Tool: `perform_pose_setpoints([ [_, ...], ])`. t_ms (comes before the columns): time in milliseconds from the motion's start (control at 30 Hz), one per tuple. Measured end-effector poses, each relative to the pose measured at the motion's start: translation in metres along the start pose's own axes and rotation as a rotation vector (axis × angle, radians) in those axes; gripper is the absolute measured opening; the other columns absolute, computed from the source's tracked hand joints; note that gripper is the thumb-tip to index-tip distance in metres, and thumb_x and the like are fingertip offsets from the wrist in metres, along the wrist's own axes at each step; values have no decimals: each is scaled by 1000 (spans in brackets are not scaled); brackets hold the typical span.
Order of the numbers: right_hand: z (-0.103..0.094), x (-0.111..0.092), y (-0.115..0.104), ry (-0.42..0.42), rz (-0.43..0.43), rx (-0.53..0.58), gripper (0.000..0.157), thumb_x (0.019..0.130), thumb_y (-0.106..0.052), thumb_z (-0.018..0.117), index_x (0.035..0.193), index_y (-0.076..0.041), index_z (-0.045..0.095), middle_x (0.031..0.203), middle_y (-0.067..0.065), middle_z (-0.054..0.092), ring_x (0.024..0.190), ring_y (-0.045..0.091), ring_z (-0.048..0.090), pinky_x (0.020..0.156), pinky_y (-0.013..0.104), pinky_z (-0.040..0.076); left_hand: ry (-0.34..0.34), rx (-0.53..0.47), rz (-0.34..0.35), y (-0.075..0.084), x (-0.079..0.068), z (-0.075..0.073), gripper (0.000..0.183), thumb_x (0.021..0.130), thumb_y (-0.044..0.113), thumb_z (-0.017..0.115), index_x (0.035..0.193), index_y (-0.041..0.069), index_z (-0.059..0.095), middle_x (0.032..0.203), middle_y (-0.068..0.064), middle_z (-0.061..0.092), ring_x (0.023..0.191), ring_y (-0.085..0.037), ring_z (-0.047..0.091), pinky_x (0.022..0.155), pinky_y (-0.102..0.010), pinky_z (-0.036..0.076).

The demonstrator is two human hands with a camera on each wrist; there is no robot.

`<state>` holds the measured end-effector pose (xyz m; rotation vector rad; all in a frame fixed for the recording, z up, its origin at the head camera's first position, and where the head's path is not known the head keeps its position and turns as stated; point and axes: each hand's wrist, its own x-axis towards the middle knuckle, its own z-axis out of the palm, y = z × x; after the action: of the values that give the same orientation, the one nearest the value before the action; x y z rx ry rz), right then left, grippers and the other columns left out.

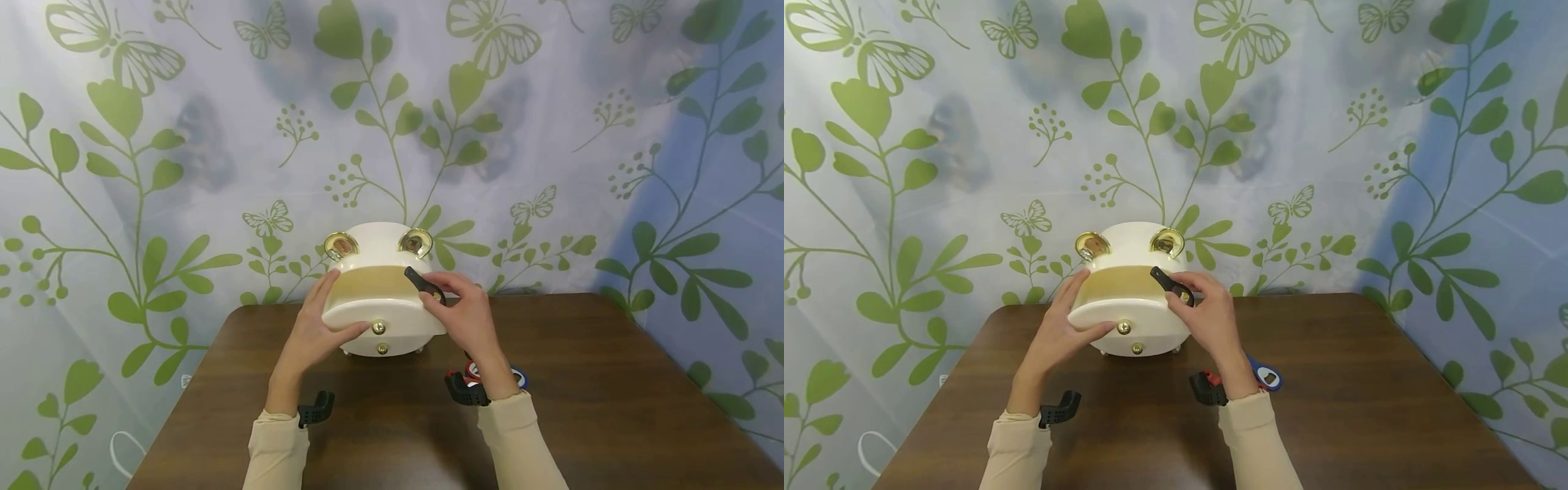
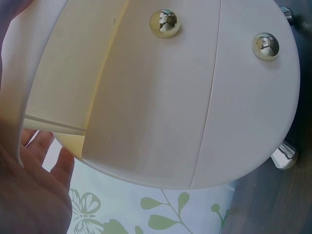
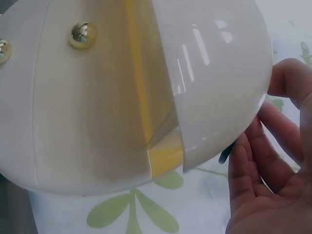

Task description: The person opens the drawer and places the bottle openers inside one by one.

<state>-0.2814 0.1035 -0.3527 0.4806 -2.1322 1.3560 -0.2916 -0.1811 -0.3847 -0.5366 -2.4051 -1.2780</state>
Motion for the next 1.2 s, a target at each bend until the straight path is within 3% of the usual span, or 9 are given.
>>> perform_pose_setpoints([
  [300, 6, 8, -1, -101, 66, 93, 28, 91, -18, 81, 119, -15, 78, 119, 6, 74, 110, 25, 69, 95, 53, 53, 5, -11, -4, -1, 0, 0, 107, 76, 47, 91, 163, 34, 29, 168, 3, 26, 152, -27, 31, 117, -61, 32],
  [433, 9, 10, -2, -142, 92, 136, 29, 92, -18, 80, 120, -14, 77, 122, 6, 74, 113, 26, 68, 104, 50, 50, 0, -12, -9, -1, -1, 0, 106, 77, 48, 90, 163, 35, 29, 168, 3, 26, 152, -27, 30, 117, -61, 32],
  [533, 10, 11, -2, -165, 118, 155, 29, 93, -19, 79, 121, -14, 77, 121, 6, 74, 113, 25, 69, 104, 47, 51, 1, -5, -7, -2, -1, 1, 106, 77, 48, 90, 163, 34, 29, 168, 3, 26, 152, -26, 30, 118, -61, 32],
  [833, 11, 11, -5, -162, 163, 167, 22, 94, -17, 76, 115, -12, 78, 115, 5, 76, 104, 19, 70, 97, 37, 53, 7, 4, 8, -1, 0, 1, 107, 76, 47, 91, 163, 33, 30, 168, 3, 27, 151, -25, 32, 118, -59, 33],
  [1200, 12, 8, -3, -148, 188, 189, 24, 94, -24, 78, 115, -13, 78, 113, 5, 76, 103, 19, 69, 96, 34, 52, 9, -3, 14, -1, 0, 0, 107, 76, 47, 91, 163, 32, 30, 168, 4, 28, 152, -25, 31, 118, -60, 33],
])
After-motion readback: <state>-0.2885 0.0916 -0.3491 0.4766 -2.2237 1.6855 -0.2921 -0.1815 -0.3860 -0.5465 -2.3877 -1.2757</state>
